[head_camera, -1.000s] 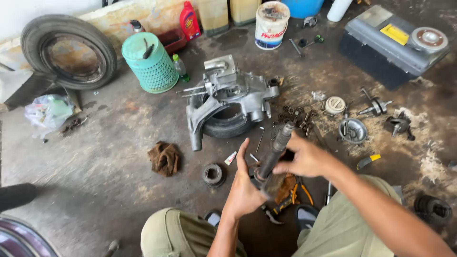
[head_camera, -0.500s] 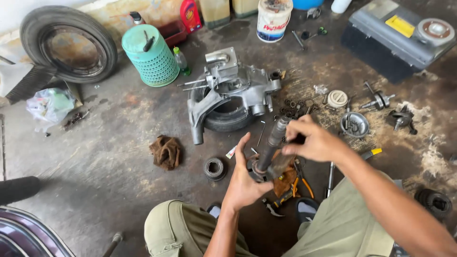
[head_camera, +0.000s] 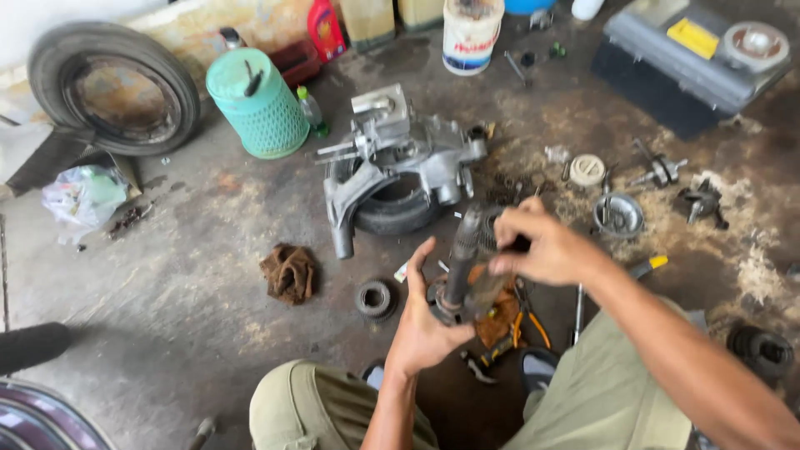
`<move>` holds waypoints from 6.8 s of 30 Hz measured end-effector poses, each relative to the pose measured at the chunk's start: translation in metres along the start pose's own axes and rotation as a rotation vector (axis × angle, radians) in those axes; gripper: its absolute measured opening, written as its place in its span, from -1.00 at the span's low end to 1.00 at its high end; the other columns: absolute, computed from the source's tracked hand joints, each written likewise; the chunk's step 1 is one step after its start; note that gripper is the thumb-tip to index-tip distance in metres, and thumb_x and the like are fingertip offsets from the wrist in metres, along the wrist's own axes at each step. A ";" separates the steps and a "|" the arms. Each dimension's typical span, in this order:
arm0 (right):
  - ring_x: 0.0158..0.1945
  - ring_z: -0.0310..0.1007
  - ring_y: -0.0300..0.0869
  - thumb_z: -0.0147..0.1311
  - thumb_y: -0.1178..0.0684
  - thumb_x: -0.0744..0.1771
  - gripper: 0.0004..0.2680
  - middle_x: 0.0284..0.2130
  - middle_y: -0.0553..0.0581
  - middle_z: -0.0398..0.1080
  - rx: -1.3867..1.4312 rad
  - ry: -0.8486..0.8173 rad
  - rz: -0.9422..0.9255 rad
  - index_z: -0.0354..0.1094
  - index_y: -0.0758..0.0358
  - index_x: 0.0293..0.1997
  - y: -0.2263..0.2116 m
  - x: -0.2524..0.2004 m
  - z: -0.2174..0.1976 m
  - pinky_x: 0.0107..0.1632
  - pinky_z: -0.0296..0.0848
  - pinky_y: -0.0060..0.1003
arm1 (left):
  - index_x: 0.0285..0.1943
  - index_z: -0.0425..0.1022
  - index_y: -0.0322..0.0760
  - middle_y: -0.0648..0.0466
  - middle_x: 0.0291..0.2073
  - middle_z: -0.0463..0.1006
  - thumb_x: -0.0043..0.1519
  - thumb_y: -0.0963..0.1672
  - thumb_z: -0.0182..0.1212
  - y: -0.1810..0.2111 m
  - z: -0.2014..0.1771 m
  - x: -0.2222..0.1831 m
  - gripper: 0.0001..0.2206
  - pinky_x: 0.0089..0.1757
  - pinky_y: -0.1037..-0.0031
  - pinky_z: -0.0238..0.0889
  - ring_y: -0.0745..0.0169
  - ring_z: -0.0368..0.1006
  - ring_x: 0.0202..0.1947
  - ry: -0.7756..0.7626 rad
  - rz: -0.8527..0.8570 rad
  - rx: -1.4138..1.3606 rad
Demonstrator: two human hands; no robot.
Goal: Repairing a motorcycle engine by cleaning and assembling the gear shaft into the crankcase
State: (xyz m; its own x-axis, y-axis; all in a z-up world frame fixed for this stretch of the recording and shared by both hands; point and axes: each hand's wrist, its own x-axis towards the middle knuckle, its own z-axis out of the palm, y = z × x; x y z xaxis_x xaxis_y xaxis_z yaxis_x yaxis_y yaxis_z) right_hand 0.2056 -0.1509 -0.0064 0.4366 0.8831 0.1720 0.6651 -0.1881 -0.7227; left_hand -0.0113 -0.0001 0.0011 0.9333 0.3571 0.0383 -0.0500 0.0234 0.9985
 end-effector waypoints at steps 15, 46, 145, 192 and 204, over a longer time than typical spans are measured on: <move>-0.40 0.34 -0.15 -0.22 -0.09 0.49 -0.76 -0.55 0.12 0.33 0.380 0.233 0.358 0.28 0.23 -0.16 -0.004 -0.004 -0.004 -0.23 0.41 -0.23 | 0.18 0.11 -0.22 -0.14 -0.12 0.63 -0.11 -0.12 0.62 -0.034 0.006 0.001 -0.24 0.11 0.01 0.29 -0.22 0.58 0.01 0.186 0.004 0.091; -0.17 0.61 -0.02 0.33 0.20 0.25 -0.82 -0.29 0.27 0.63 0.607 0.118 -0.002 0.47 0.32 -0.13 -0.077 -0.015 0.025 0.00 0.53 -0.03 | -0.14 0.47 -0.27 -0.06 -0.36 0.58 -0.10 -0.17 0.57 -0.045 0.027 0.022 -0.60 -0.18 0.22 0.39 0.15 0.45 -0.27 0.042 0.117 0.076; -0.53 0.49 0.04 -0.09 0.28 0.34 -0.51 -0.13 0.64 0.46 0.173 -0.084 0.445 0.01 0.17 0.51 -0.069 -0.045 0.015 -0.38 0.52 -0.20 | -0.12 0.33 -0.35 -0.35 -0.34 0.52 -0.15 -0.20 0.50 -0.060 0.014 0.011 -0.53 -0.20 -0.03 0.36 -0.55 0.49 -0.26 0.077 0.182 0.242; -0.52 0.27 -0.26 0.10 0.23 0.36 -0.94 -0.59 0.22 0.32 1.026 0.278 0.333 0.39 0.44 -0.16 -0.065 -0.044 0.063 -0.52 0.30 -0.45 | -0.08 0.55 -0.31 -0.09 -0.18 0.65 0.04 -0.12 0.55 -0.029 0.013 0.023 -0.66 -0.10 0.23 0.40 -0.07 0.62 -0.19 0.180 0.498 0.168; 0.31 0.21 0.39 -0.03 0.25 0.34 -0.54 0.26 0.61 0.21 0.118 0.260 0.004 -0.01 0.54 0.43 -0.109 -0.054 0.011 0.26 0.23 0.30 | -0.13 0.42 -0.31 -0.09 -0.29 0.54 -0.02 -0.21 0.54 -0.058 0.020 0.026 -0.63 -0.14 0.27 0.32 0.02 0.49 -0.30 0.289 0.430 0.130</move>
State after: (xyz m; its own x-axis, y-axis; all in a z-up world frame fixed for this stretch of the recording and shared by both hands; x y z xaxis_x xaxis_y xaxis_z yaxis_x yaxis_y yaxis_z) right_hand 0.1031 -0.1732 0.0552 0.5901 0.7397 0.3234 0.5944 -0.1269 -0.7941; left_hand 0.0232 -0.0113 -0.0548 0.7015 0.5520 0.4508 -0.3448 -0.2906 0.8925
